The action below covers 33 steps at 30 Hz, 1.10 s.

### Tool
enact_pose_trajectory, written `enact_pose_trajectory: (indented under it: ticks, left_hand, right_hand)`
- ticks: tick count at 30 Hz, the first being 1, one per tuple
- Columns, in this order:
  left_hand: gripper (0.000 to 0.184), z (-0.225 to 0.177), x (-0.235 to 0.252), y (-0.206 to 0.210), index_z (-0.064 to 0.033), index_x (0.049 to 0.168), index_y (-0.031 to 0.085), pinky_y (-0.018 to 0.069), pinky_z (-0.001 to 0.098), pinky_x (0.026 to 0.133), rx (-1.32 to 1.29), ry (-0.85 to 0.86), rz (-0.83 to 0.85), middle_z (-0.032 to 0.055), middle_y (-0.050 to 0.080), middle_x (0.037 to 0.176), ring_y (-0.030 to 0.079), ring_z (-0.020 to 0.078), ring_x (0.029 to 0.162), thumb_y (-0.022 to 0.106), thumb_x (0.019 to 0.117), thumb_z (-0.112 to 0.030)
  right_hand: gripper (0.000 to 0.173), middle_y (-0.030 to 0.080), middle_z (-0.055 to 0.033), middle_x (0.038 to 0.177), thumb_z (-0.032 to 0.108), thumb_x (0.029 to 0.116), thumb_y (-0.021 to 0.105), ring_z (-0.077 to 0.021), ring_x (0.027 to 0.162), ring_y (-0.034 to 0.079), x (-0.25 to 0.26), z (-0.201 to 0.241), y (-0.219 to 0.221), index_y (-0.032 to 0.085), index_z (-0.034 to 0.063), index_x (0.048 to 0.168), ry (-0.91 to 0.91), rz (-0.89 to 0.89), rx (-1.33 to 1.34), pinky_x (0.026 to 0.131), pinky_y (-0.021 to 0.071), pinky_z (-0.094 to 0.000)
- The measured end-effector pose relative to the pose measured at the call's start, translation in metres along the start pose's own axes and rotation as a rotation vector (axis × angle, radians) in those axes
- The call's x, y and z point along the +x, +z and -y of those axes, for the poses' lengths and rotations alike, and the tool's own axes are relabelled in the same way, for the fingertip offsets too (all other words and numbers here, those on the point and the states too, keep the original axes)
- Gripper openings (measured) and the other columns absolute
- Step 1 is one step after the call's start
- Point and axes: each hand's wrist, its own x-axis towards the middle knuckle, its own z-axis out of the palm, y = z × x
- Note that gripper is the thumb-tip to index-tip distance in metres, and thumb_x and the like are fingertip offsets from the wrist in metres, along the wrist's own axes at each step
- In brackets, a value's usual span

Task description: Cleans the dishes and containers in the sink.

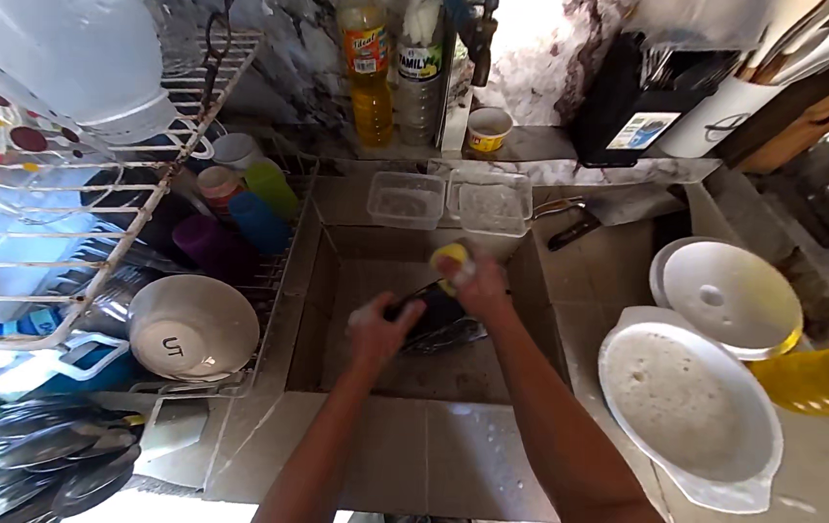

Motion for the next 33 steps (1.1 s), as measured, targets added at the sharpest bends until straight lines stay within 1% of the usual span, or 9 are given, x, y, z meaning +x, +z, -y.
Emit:
enact_pose_trajectory:
  ticks: [2,5,9,13,16,23,27,30,33]
  left_hand:
    - [0.033,-0.004,0.003,0.002,0.0038,0.115,0.070,0.0509,0.0468,0.097,0.022,-0.030,0.161,0.0188,0.071,0.107,0.068,0.0253,0.103,0.063,0.1020,-0.026]
    - [0.026,0.030,0.006,0.007,0.0066,0.103,0.069,0.0527,0.0331,0.084,-0.197,-0.067,0.016,0.0113,0.068,0.092,0.064,0.0115,0.085,0.054,0.1049,-0.015]
    - [0.052,0.054,0.012,0.010,0.0067,0.119,0.066,0.0509,0.0460,0.095,-0.328,-0.545,-0.223,0.0232,0.066,0.114,0.064,0.0279,0.105,0.045,0.1099,-0.040]
    - [0.060,0.063,0.026,0.020,0.0068,0.141,0.050,0.0457,0.0527,0.106,-0.508,-0.763,-0.254,0.0281,0.054,0.139,0.055,0.0355,0.127,0.032,0.1124,-0.043]
    - [0.056,0.071,0.034,0.021,0.0034,0.142,0.049,0.0487,0.0480,0.100,-0.587,-0.766,-0.221,0.0241,0.056,0.136,0.058,0.0304,0.120,0.025,0.1140,-0.039]
    - [0.052,0.069,0.037,0.024,0.0065,0.138,0.051,0.0446,0.0478,0.104,-0.436,-0.836,-0.206,0.0267,0.054,0.137,0.054,0.0328,0.124,0.028,0.1144,-0.033]
    - [0.058,0.086,0.041,0.024,0.0077,0.138,0.052,0.0448,0.0512,0.105,-0.464,-0.844,-0.266,0.0287,0.054,0.137,0.055,0.0364,0.125,0.032,0.1130,-0.040]
    - [0.064,0.091,0.043,0.032,0.0086,0.136,0.053,0.0452,0.0532,0.104,-0.492,-0.855,-0.249,0.0302,0.054,0.137,0.055,0.0382,0.126,0.029,0.1122,-0.045]
    - [0.061,0.094,0.044,0.031,0.0098,0.134,0.055,0.0445,0.0519,0.107,-0.355,-0.824,-0.196,0.0308,0.055,0.138,0.055,0.0386,0.128,0.028,0.1134,-0.041]
  right_hand:
    - [0.037,0.070,-0.0221,0.103,0.024,0.1014,0.066,-0.0366,0.094,0.069,-0.011,0.021,0.026,0.061,0.0005,0.129,-0.064,0.057,-0.188,0.086,0.0555,-0.0562]
    - [0.029,0.071,-0.0203,0.116,0.017,0.1003,0.063,-0.0352,0.110,0.068,-0.022,-0.014,0.051,0.070,0.0008,0.123,-0.204,-0.034,-0.173,0.098,0.0531,-0.0512]
    - [0.040,0.056,-0.0258,0.144,0.016,0.1089,0.046,-0.0392,0.137,0.052,0.009,-0.103,0.025,0.054,0.0009,0.145,0.266,0.067,-0.370,0.116,0.0389,-0.0508]
    - [0.051,0.038,-0.0296,0.157,0.026,0.1077,0.049,-0.0472,0.140,0.046,0.002,-0.064,0.056,0.043,0.0102,0.156,0.240,0.044,-0.500,0.112,0.0425,-0.0575]
    - [0.058,0.042,-0.0282,0.154,0.048,0.1080,0.044,-0.0473,0.128,0.056,-0.013,-0.041,0.089,0.038,0.0218,0.160,0.192,0.314,-0.638,0.099,0.0509,-0.0591]
    - [0.045,0.064,-0.0266,0.129,0.028,0.1081,0.049,-0.0431,0.120,0.064,0.020,-0.058,0.103,0.052,0.0008,0.143,0.315,0.290,-0.605,0.099,0.0500,-0.0604]
    - [0.049,0.063,-0.0287,0.133,0.024,0.1019,0.060,-0.0459,0.125,0.060,-0.020,-0.061,0.089,0.055,-0.0006,0.144,0.206,0.492,-0.653,0.105,0.0457,-0.0619]
    - [0.047,0.052,-0.0338,0.142,0.021,0.1059,0.053,-0.0508,0.133,0.050,0.014,-0.107,0.064,0.050,-0.0027,0.146,0.254,0.294,-0.724,0.108,0.0426,-0.0641]
    - [0.050,0.043,-0.0315,0.153,0.020,0.1016,0.060,-0.0483,0.143,0.041,0.014,-0.089,0.120,0.052,-0.0039,0.144,0.095,0.120,-0.519,0.118,0.0342,-0.0610]
